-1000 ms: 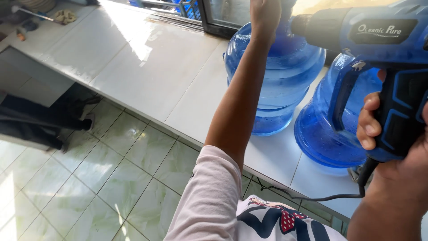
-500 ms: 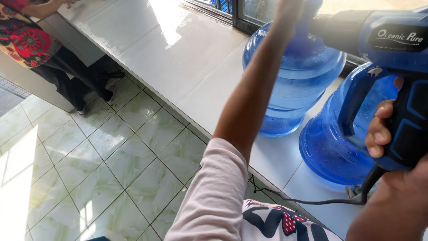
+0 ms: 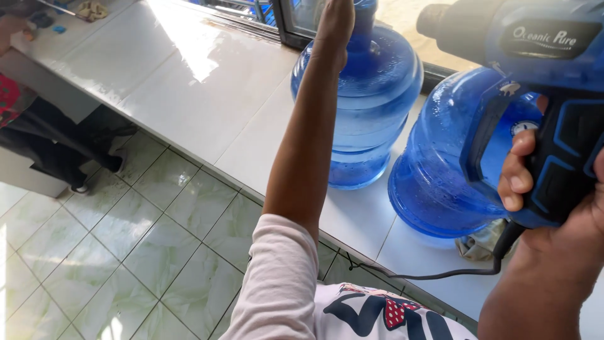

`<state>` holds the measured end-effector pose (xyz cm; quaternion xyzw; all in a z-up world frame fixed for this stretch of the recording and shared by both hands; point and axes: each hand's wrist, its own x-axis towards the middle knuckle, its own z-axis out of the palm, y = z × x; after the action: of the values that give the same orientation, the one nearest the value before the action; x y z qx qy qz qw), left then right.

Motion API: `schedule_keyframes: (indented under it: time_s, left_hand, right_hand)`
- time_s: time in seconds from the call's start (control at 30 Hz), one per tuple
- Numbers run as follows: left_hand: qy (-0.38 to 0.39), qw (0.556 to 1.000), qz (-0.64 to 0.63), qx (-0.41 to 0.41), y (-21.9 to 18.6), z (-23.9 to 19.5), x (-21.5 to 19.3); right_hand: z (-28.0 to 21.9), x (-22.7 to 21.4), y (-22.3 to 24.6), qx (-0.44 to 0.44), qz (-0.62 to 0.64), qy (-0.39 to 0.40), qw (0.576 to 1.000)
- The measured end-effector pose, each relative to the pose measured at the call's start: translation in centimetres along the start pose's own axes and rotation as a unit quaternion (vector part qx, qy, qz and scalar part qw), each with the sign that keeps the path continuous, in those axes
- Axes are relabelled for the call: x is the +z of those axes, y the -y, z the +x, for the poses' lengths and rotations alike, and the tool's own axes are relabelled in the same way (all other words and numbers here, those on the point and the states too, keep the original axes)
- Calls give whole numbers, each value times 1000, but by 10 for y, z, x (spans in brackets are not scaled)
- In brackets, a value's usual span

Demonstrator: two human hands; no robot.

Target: Prepare and seal large water jugs with caps, stickers, and heat-shrink plastic before wiping down the workspace.

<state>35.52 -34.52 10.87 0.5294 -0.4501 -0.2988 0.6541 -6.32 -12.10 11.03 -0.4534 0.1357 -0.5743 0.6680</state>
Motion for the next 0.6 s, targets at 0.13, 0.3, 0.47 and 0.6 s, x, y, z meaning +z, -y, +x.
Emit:
schedule_keyframes:
  time_s: [0.13,0.3,0.47,0.6]
  left_hand:
    - [58,994,-86,43,1,16,-9]
    - [107,994,5,1,12,35,-43]
    - [61,770,433,465,-16,-2,-37]
    - [54,759,503,410,-18,-2,-36]
  right_hand:
    - [4,4,-2,-39,-67,3,997]
    - [17,27,-1,-30,17,15,999]
    - [20,43,2,-30,-77,26,996]
    - [18,51,1,-41,-84,28,995]
